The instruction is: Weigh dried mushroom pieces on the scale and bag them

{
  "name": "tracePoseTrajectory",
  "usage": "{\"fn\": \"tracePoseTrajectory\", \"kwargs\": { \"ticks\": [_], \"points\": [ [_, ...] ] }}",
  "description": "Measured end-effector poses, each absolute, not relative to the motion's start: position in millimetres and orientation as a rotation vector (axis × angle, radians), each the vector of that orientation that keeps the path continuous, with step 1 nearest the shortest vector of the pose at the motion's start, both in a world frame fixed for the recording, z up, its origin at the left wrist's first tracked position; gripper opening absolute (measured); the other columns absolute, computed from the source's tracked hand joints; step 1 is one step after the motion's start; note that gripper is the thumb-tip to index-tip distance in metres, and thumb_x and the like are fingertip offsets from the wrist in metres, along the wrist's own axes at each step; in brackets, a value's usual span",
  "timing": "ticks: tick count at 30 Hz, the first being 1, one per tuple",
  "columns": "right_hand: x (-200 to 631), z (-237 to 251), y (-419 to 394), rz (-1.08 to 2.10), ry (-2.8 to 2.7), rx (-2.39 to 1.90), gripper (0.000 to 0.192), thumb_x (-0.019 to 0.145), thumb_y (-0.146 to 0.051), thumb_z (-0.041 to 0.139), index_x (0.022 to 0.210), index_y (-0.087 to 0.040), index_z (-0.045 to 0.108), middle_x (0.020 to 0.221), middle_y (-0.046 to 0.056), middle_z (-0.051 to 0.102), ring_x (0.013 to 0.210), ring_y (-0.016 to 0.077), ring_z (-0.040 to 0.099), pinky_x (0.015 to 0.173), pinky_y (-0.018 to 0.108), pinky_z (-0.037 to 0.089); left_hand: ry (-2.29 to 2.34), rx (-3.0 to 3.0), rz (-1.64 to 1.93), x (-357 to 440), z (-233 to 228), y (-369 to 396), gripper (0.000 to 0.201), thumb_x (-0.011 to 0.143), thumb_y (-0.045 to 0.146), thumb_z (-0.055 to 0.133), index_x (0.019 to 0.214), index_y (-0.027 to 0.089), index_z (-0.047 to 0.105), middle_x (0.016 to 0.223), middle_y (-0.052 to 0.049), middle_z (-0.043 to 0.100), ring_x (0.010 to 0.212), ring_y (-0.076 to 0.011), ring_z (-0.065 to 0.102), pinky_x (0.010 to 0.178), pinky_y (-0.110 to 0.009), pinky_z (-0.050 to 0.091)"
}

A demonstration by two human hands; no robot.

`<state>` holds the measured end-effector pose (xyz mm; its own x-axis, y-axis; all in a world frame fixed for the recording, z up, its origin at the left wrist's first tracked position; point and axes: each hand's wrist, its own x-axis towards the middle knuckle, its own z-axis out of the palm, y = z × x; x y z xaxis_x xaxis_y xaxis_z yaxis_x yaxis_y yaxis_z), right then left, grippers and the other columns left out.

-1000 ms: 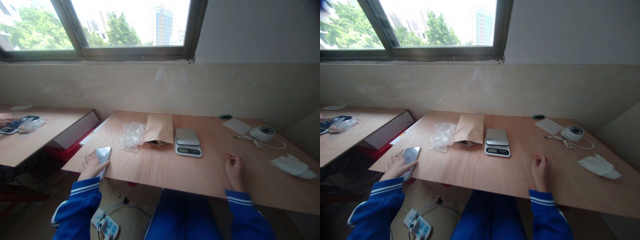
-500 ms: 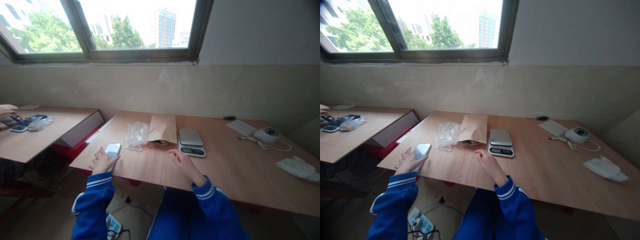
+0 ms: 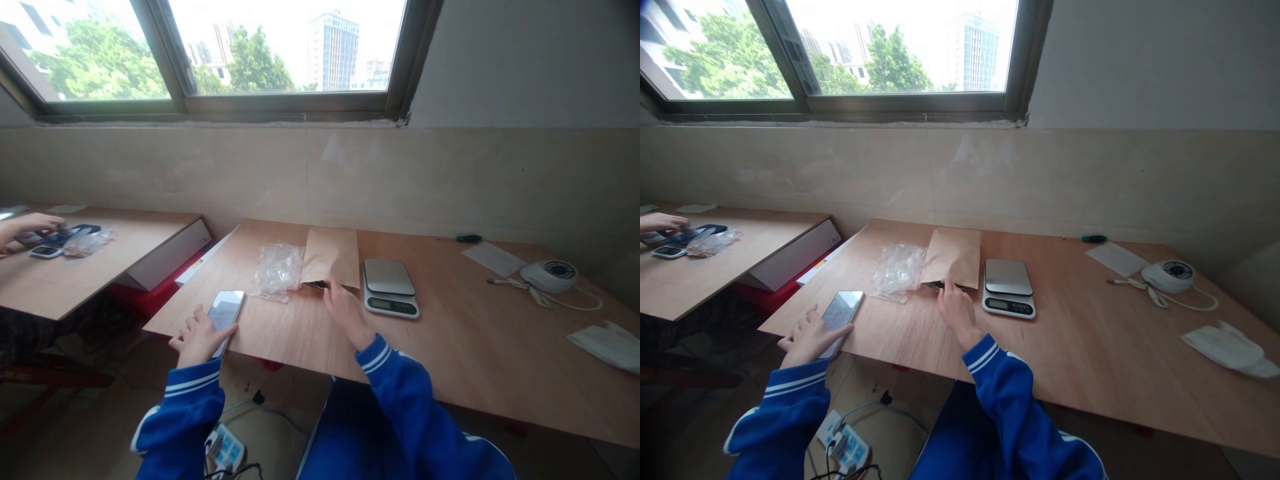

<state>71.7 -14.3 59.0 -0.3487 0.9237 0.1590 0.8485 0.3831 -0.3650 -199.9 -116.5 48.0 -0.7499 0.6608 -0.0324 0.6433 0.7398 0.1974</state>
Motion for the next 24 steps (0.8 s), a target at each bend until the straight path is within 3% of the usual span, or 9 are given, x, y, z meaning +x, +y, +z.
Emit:
{"fn": "tracePoseTrajectory", "kwargs": {
  "ticks": [4, 9, 12, 15, 20, 24],
  "points": [
    [71.7, 51.2, -16.0, 0.292, -2.274, -1.588, 0.029, 0.094, -0.019, 0.033, 0.118, -0.015, 0.049, 0.102, 0.011, 0.068, 0.092, 0.0189, 0.067, 0.073, 0.024, 0.048, 2.853, 1.106, 0.245, -197.2, 46.4, -126.2, 0.094, 0.071, 0.059, 0.046, 0.139, -0.001, 0.020, 0.129, -0.031, 0.041, 0.121, -0.0456, 0.038, 0.094, -0.059, 0.025],
    [63.4, 43.2, -18.8, 0.327, -2.189, -1.686, 0.037, 0.094, -0.018, 0.031, 0.129, -0.013, 0.043, 0.103, 0.014, 0.068, 0.095, 0.0198, 0.066, 0.075, 0.025, 0.048, 2.960, 1.238, 0.425, -157.0, 56.1, -125.4, 0.072, 0.079, 0.050, 0.045, 0.132, 0.003, 0.036, 0.127, -0.030, 0.043, 0.118, -0.0446, 0.040, 0.093, -0.062, 0.025],
    [57.0, 39.0, -21.3, 0.437, -2.189, -1.737, 0.043, 0.094, -0.019, 0.029, 0.136, -0.009, 0.033, 0.098, 0.017, 0.068, 0.089, 0.0224, 0.068, 0.070, 0.027, 0.049, 2.775, 1.444, 0.758, -115.5, 56.8, -117.5, 0.048, 0.082, 0.039, 0.047, 0.123, 0.016, 0.047, 0.127, -0.018, 0.048, 0.116, -0.0333, 0.047, 0.098, -0.056, 0.026],
    [53.8, 35.6, -22.8, 0.570, -2.167, -1.787, 0.047, 0.094, -0.021, 0.031, 0.138, -0.007, 0.028, 0.094, 0.017, 0.069, 0.083, 0.0238, 0.069, 0.065, 0.027, 0.049, 2.424, 1.607, 1.021, -78.9, 45.4, -102.2, 0.036, 0.082, 0.032, 0.048, 0.117, 0.022, 0.049, 0.121, -0.012, 0.053, 0.115, -0.0289, 0.048, 0.096, -0.053, 0.034],
    [58.4, 34.9, -23.4, 0.561, -2.055, -1.800, 0.043, 0.093, -0.020, 0.031, 0.135, -0.010, 0.031, 0.102, 0.016, 0.067, 0.090, 0.0233, 0.067, 0.069, 0.027, 0.049, 2.161, 1.614, 1.447, -54.4, 19.5, -59.3, 0.040, 0.080, 0.023, 0.049, 0.118, 0.015, 0.046, 0.118, -0.015, 0.051, 0.116, -0.0266, 0.047, 0.097, -0.046, 0.039],
    [62.6, 34.9, -29.5, 0.592, -2.028, -1.810, 0.046, 0.093, -0.022, 0.034, 0.137, -0.010, 0.027, 0.102, 0.017, 0.067, 0.089, 0.0238, 0.067, 0.068, 0.028, 0.048, 2.214, 1.629, 1.432, -49.1, 16.8, -27.2, 0.052, 0.078, 0.023, 0.054, 0.127, 0.015, 0.040, 0.132, -0.017, 0.042, 0.126, -0.0302, 0.037, 0.101, -0.050, 0.033]
  ]
}}
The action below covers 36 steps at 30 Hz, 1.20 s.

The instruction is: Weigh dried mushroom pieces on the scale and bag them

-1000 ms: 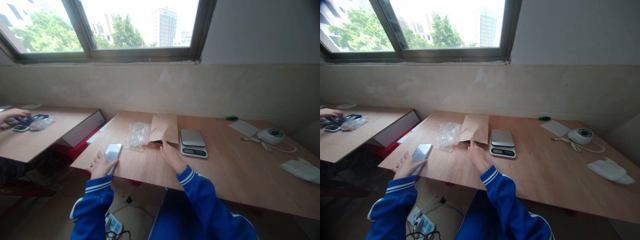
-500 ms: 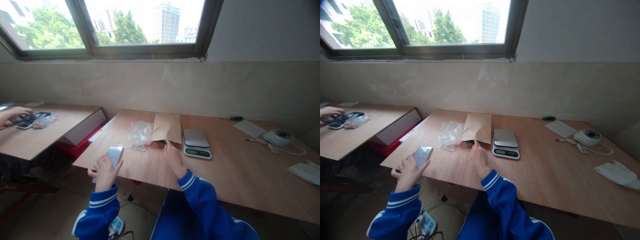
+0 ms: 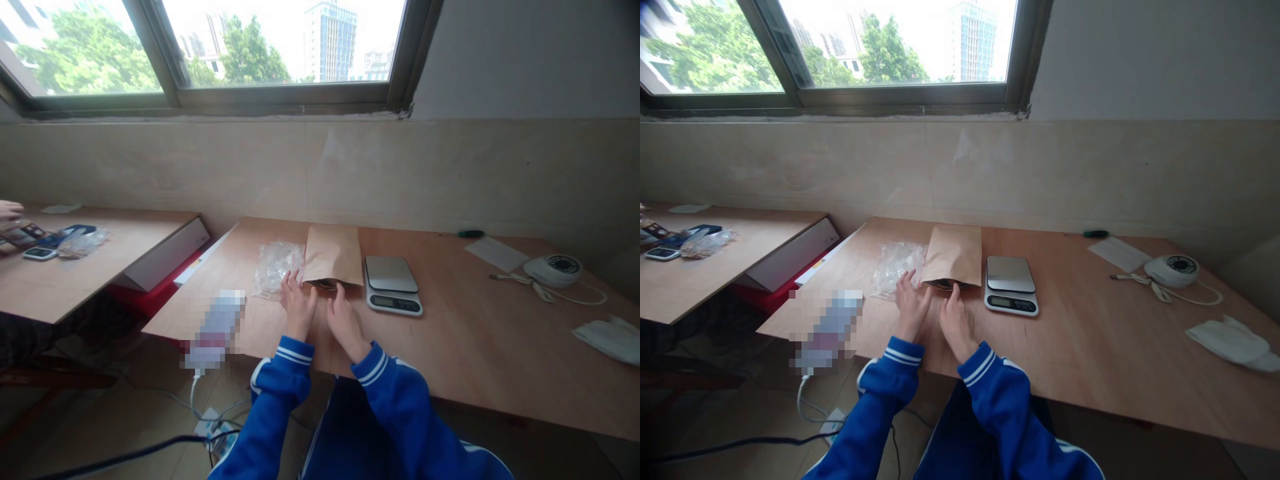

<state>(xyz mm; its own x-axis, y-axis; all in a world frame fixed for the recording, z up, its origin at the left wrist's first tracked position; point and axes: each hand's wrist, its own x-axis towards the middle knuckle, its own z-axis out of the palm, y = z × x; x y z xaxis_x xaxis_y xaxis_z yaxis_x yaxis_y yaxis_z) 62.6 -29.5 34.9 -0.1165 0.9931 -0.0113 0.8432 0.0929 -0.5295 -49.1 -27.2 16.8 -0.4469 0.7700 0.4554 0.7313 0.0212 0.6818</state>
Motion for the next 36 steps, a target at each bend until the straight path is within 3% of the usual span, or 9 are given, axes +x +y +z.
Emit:
{"fn": "tracePoseTrajectory", "kwargs": {
  "ticks": [3, 5, 9, 14, 18, 25, 33, 36],
  "points": [
    [64.4, 31.7, -34.6, 0.588, -1.980, -1.812, 0.048, 0.093, -0.023, 0.035, 0.138, -0.010, 0.023, 0.094, 0.015, 0.069, 0.081, 0.0229, 0.068, 0.063, 0.027, 0.047, 2.149, 1.793, 1.348, -43.9, 18.2, -12.2, 0.058, 0.078, 0.022, 0.055, 0.133, 0.022, 0.037, 0.141, -0.013, 0.037, 0.130, -0.0298, 0.033, 0.103, -0.050, 0.029],
    [65.9, 28.1, -35.2, 0.535, -1.946, -1.808, 0.049, 0.093, -0.024, 0.034, 0.138, -0.011, 0.022, 0.093, 0.014, 0.069, 0.078, 0.0220, 0.068, 0.060, 0.025, 0.046, 2.124, 1.864, 1.327, -41.5, 16.6, -5.6, 0.052, 0.079, 0.020, 0.054, 0.130, 0.025, 0.042, 0.139, -0.010, 0.043, 0.129, -0.0282, 0.036, 0.103, -0.048, 0.029],
    [69.7, 21.2, -29.3, 0.479, -1.947, -1.793, 0.049, 0.092, -0.022, 0.034, 0.139, -0.010, 0.023, 0.094, 0.014, 0.069, 0.077, 0.0211, 0.068, 0.059, 0.025, 0.047, 2.170, 1.891, 1.353, -42.4, 10.2, 3.1, 0.031, 0.084, 0.016, 0.048, 0.112, 0.026, 0.058, 0.120, -0.007, 0.060, 0.117, -0.0237, 0.049, 0.101, -0.044, 0.029],
    [73.8, 20.7, -25.7, 0.374, -1.909, -1.628, 0.039, 0.092, -0.018, 0.033, 0.130, -0.012, 0.039, 0.117, 0.014, 0.062, 0.098, 0.0191, 0.064, 0.076, 0.026, 0.049, 2.159, 1.956, 1.424, -47.7, 4.7, 6.0, 0.021, 0.088, 0.022, 0.048, 0.098, 0.024, 0.065, 0.095, -0.003, 0.070, 0.088, -0.0185, 0.061, 0.086, -0.035, 0.036],
    [72.4, 22.7, -28.0, 0.282, -1.972, -1.599, 0.034, 0.094, -0.019, 0.030, 0.121, -0.013, 0.049, 0.113, 0.012, 0.064, 0.100, 0.0183, 0.063, 0.084, 0.026, 0.048, 2.154, 2.053, 1.521, -48.4, 0.9, 3.7, 0.022, 0.090, 0.027, 0.047, 0.098, 0.023, 0.067, 0.086, -0.003, 0.070, 0.078, -0.0178, 0.059, 0.078, -0.032, 0.037],
    [66.7, 27.5, -25.8, 0.128, -2.205, -1.791, 0.036, 0.094, -0.017, 0.032, 0.128, -0.011, 0.043, 0.094, 0.013, 0.069, 0.082, 0.0213, 0.068, 0.070, 0.027, 0.050, 2.146, 2.075, 1.629, -47.8, -0.8, -1.4, 0.025, 0.090, 0.025, 0.045, 0.102, 0.023, 0.067, 0.081, -0.004, 0.067, 0.076, -0.0178, 0.055, 0.075, -0.030, 0.041],
    [71.5, 31.1, -33.5, 0.180, -2.307, -1.638, 0.034, 0.096, -0.027, 0.035, 0.127, -0.018, 0.044, 0.099, 0.011, 0.067, 0.084, 0.0187, 0.066, 0.072, 0.025, 0.047, 2.072, 1.995, 1.727, -46.3, -2.1, -2.2, 0.022, 0.089, 0.028, 0.049, 0.097, 0.023, 0.069, 0.079, -0.004, 0.067, 0.077, -0.0163, 0.055, 0.070, -0.027, 0.044],
    [70.9, 31.0, -29.6, 0.236, -2.304, -1.631, 0.031, 0.096, -0.032, 0.035, 0.119, -0.021, 0.052, 0.096, 0.009, 0.068, 0.083, 0.0186, 0.066, 0.070, 0.025, 0.047, 1.978, 1.972, 1.761, -45.0, -0.7, -2.1, 0.021, 0.089, 0.028, 0.050, 0.094, 0.022, 0.069, 0.078, -0.003, 0.066, 0.078, -0.0158, 0.056, 0.071, -0.027, 0.045]
  ]
}}
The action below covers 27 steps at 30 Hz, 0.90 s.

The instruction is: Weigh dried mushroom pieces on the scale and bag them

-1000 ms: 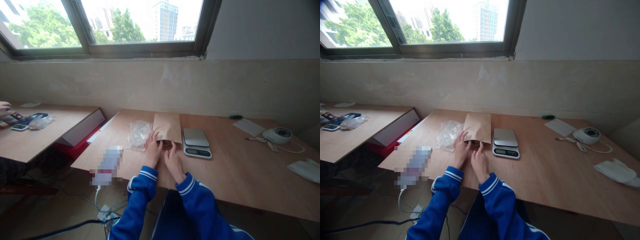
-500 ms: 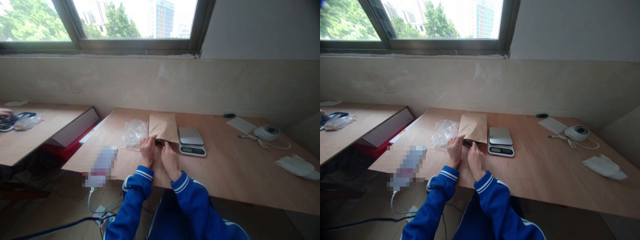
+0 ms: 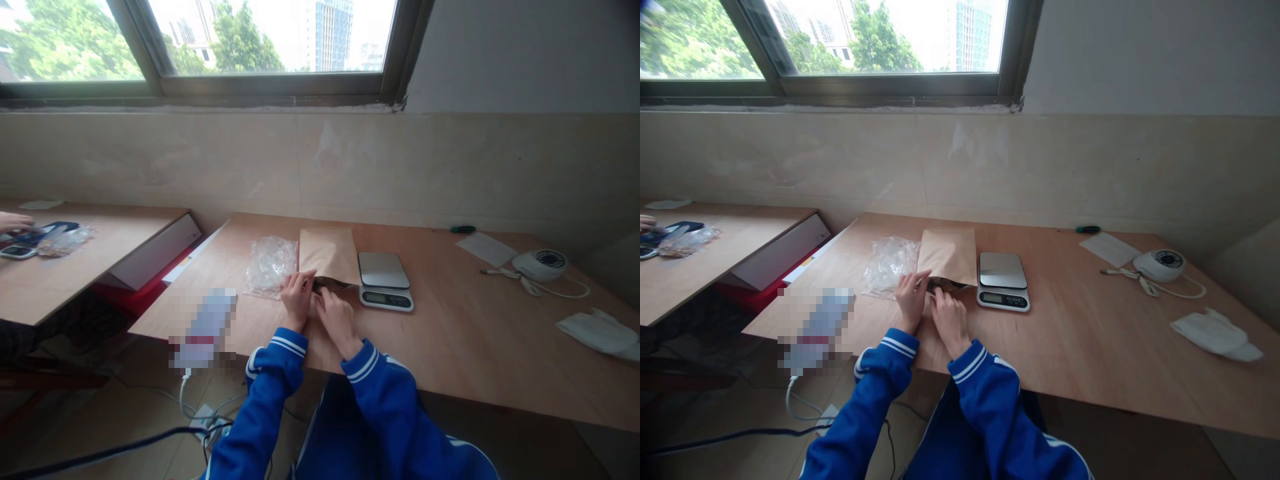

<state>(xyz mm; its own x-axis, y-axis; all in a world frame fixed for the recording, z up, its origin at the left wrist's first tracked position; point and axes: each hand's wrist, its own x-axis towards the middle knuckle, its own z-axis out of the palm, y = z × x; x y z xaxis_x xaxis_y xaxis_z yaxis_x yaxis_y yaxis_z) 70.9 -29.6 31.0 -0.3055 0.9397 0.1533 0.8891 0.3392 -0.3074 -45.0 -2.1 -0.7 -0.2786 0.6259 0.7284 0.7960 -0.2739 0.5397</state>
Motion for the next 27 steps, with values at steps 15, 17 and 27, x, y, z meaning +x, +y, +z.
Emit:
{"fn": "tracePoseTrajectory", "kwargs": {
  "ticks": [15, 17, 27],
  "points": [
    [168.8, 67.5, -22.0, 0.256, -2.001, -1.353, 0.031, 0.092, -0.037, 0.042, 0.104, -0.022, 0.067, 0.085, 0.005, 0.064, 0.072, 0.0155, 0.060, 0.070, 0.025, 0.046, -1.805, -1.819, -1.681, -43.9, -2.8, 1.2, 0.019, 0.087, 0.030, 0.052, 0.089, 0.022, 0.069, 0.070, -0.001, 0.061, 0.072, -0.0134, 0.056, 0.065, -0.025, 0.045],
    [191.7, 67.3, 3.8, 0.089, -1.911, -1.501, 0.035, 0.092, -0.038, 0.041, 0.104, -0.019, 0.067, 0.080, 0.006, 0.060, 0.069, 0.0162, 0.058, 0.065, 0.026, 0.044, -1.811, -1.815, -1.665, -43.6, -2.9, 1.0, 0.019, 0.087, 0.030, 0.051, 0.089, 0.022, 0.069, 0.072, -0.001, 0.062, 0.074, -0.0138, 0.056, 0.065, -0.025, 0.045],
    [183.9, 45.6, 2.4, 0.038, -2.002, -1.546, 0.037, 0.093, -0.024, 0.034, 0.119, -0.015, 0.059, 0.098, 0.012, 0.059, 0.092, 0.0220, 0.057, 0.081, 0.033, 0.045, -1.764, -1.830, -1.643, -44.0, -2.5, 0.6, 0.017, 0.087, 0.028, 0.053, 0.089, 0.022, 0.069, 0.073, -0.001, 0.063, 0.075, -0.0140, 0.058, 0.069, -0.025, 0.044]
  ]
}}
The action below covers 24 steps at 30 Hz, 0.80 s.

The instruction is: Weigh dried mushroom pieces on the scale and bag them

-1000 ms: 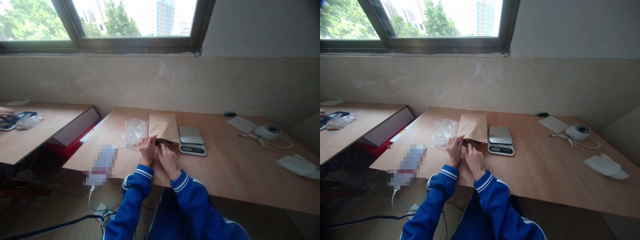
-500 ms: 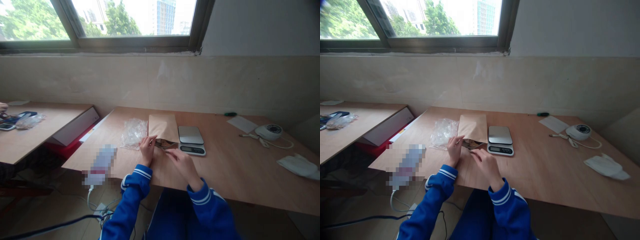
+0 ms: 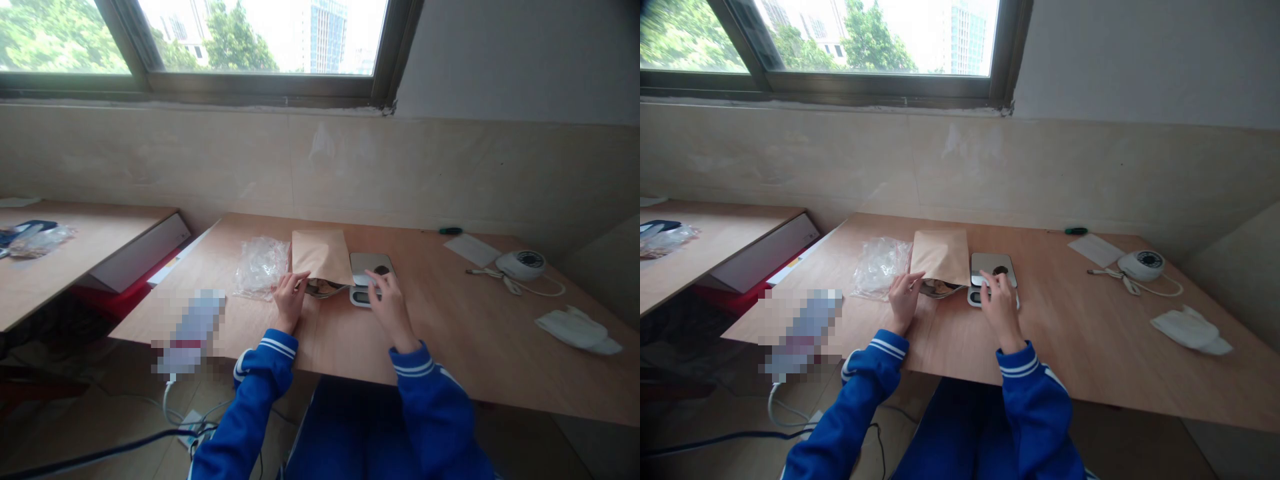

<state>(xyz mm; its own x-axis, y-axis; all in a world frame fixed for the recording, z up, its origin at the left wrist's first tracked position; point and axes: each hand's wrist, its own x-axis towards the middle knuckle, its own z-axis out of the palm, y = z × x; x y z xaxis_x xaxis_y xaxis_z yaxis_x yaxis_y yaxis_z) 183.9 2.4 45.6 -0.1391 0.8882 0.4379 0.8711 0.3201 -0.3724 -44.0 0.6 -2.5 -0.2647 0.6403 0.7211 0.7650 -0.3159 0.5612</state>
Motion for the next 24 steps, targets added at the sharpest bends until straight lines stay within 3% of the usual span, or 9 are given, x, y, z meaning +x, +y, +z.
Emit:
{"fn": "tracePoseTrajectory", "kwargs": {
  "ticks": [2, 5, 9, 13, 24],
  "points": [
    [159.4, 50.7, -18.7, 0.226, -2.098, -1.364, 0.036, 0.094, -0.024, 0.031, 0.115, -0.019, 0.060, 0.105, 0.009, 0.062, 0.095, 0.0182, 0.060, 0.084, 0.028, 0.046, -1.772, -1.828, -1.615, -44.0, -2.5, 0.6, 0.017, 0.087, 0.029, 0.053, 0.089, 0.022, 0.069, 0.073, -0.001, 0.064, 0.075, -0.0143, 0.058, 0.071, -0.026, 0.044],
    [126.6, 52.4, -33.7, 0.306, -2.235, -1.431, 0.036, 0.095, -0.025, 0.031, 0.123, -0.018, 0.053, 0.109, 0.009, 0.065, 0.094, 0.0186, 0.064, 0.079, 0.027, 0.049, -1.766, -1.829, -1.615, -44.0, -2.0, 0.1, 0.018, 0.087, 0.029, 0.052, 0.090, 0.022, 0.069, 0.074, -0.002, 0.064, 0.075, -0.0147, 0.058, 0.072, -0.027, 0.044],
    [103.2, 46.5, -29.3, 0.185, -2.359, -1.704, 0.036, 0.094, -0.025, 0.035, 0.126, -0.015, 0.046, 0.093, 0.012, 0.070, 0.079, 0.0229, 0.069, 0.066, 0.029, 0.050, -1.751, -1.835, -1.641, -44.3, -1.9, -0.1, 0.019, 0.087, 0.029, 0.052, 0.090, 0.021, 0.068, 0.073, -0.002, 0.063, 0.075, -0.0143, 0.057, 0.068, -0.025, 0.045],
    [98.3, 43.6, -23.8, 0.123, -2.302, -1.821, 0.030, 0.095, -0.026, 0.038, 0.122, -0.016, 0.046, 0.082, 0.010, 0.071, 0.073, 0.0232, 0.069, 0.059, 0.027, 0.048, -1.698, -1.836, -1.667, -44.4, -2.6, 0.7, 0.016, 0.087, 0.028, 0.054, 0.090, 0.021, 0.068, 0.072, -0.001, 0.062, 0.072, -0.0133, 0.056, 0.065, -0.024, 0.044],
    [118.0, 30.3, -23.6, 0.178, -2.175, -1.521, 0.012, 0.092, -0.025, 0.046, 0.096, -0.022, 0.057, 0.083, 0.002, 0.070, 0.069, 0.0164, 0.066, 0.057, 0.022, 0.041, -1.685, -1.828, -1.661, -43.9, -2.3, 0.7, 0.012, 0.085, 0.026, 0.057, 0.088, 0.022, 0.068, 0.071, 0.000, 0.062, 0.071, -0.0130, 0.055, 0.064, -0.024, 0.043]
  ]
}}
